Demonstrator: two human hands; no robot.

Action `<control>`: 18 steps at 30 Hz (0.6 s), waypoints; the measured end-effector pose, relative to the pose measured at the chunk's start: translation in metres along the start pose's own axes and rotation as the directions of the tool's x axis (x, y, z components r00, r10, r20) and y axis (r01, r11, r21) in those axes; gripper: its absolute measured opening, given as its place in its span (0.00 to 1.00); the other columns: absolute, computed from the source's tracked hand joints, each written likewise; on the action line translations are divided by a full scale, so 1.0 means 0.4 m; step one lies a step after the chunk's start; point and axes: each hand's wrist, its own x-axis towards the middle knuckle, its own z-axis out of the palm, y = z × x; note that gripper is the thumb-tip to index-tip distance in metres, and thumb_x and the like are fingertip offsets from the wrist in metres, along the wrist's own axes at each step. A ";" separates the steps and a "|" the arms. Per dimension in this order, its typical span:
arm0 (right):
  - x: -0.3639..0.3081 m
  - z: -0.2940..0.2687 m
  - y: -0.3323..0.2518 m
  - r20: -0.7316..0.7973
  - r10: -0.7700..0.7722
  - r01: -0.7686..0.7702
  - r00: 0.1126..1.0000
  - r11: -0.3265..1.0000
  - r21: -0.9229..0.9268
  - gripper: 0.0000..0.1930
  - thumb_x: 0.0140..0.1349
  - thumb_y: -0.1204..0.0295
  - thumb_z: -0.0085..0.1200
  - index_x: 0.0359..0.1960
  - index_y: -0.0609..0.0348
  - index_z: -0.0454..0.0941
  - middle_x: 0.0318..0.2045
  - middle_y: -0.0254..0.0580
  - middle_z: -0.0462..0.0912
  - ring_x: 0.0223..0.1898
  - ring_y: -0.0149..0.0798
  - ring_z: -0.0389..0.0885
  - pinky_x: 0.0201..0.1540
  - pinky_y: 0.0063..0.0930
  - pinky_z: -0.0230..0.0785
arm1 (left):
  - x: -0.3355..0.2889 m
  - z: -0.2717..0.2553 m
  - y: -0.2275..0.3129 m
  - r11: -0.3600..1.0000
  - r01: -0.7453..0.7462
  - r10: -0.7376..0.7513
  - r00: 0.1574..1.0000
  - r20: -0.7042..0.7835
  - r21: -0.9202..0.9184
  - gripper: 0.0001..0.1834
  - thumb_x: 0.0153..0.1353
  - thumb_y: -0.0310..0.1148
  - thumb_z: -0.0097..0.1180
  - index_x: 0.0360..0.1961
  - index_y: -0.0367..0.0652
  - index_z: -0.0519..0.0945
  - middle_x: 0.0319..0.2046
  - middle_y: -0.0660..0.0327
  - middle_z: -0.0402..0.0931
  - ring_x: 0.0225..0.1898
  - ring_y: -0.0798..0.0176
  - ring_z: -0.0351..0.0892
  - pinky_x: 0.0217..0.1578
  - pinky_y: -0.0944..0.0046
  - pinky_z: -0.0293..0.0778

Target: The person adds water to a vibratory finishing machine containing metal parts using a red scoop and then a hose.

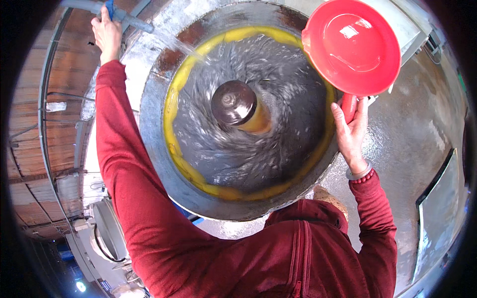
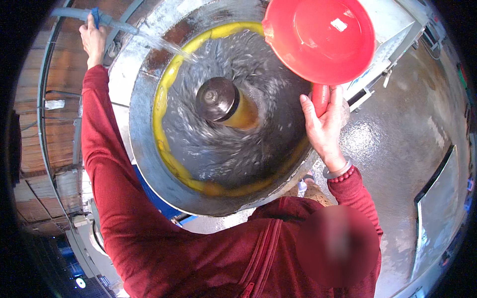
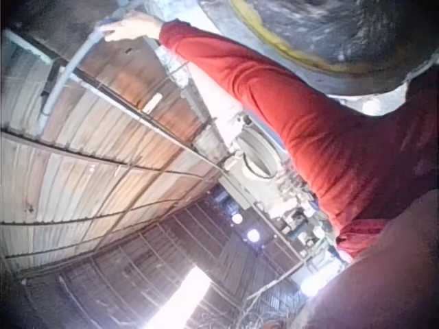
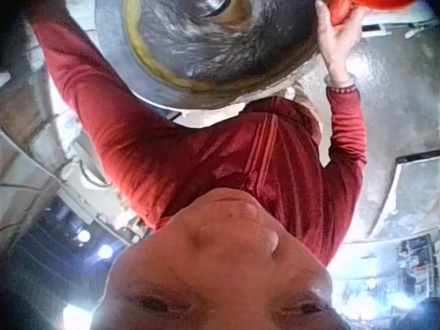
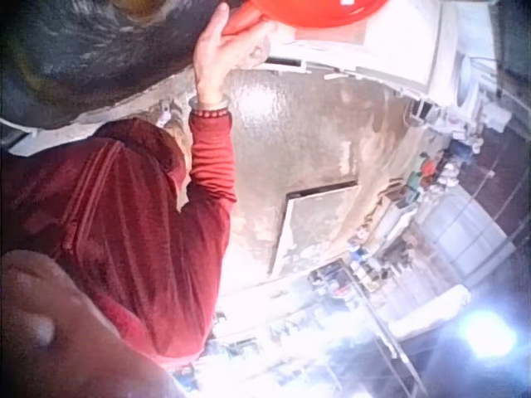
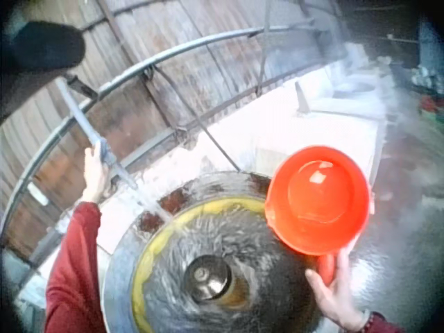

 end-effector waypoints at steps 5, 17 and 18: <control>0.003 0.006 0.005 -0.035 -0.073 0.073 0.997 0.997 -0.011 0.24 0.54 0.76 0.55 0.51 0.63 0.61 0.42 0.44 0.68 0.43 0.34 0.67 0.48 0.27 0.59 | 0.051 -0.080 -0.063 0.936 -0.319 0.284 0.934 0.215 0.150 0.30 0.52 0.26 0.48 0.58 0.56 0.61 0.44 0.56 0.66 0.48 0.49 0.67 0.46 0.53 0.70; 0.003 -0.003 0.002 0.008 -0.174 0.174 0.985 0.981 -0.084 0.25 0.55 0.71 0.56 0.51 0.66 0.60 0.44 0.48 0.69 0.43 0.40 0.69 0.48 0.32 0.60 | 0.025 -0.217 0.093 0.946 -0.177 0.188 0.982 -0.014 0.273 0.30 0.52 0.36 0.51 0.57 0.38 0.60 0.44 0.52 0.67 0.45 0.52 0.67 0.35 0.57 0.71; 0.000 -0.007 -0.003 0.017 -0.197 0.198 0.980 0.975 -0.098 0.25 0.55 0.71 0.56 0.51 0.67 0.60 0.44 0.48 0.69 0.42 0.41 0.69 0.47 0.33 0.60 | 0.018 -0.255 0.111 0.949 -0.235 0.251 0.966 -0.055 0.210 0.32 0.53 0.39 0.51 0.57 0.36 0.59 0.42 0.52 0.68 0.43 0.51 0.68 0.35 0.56 0.71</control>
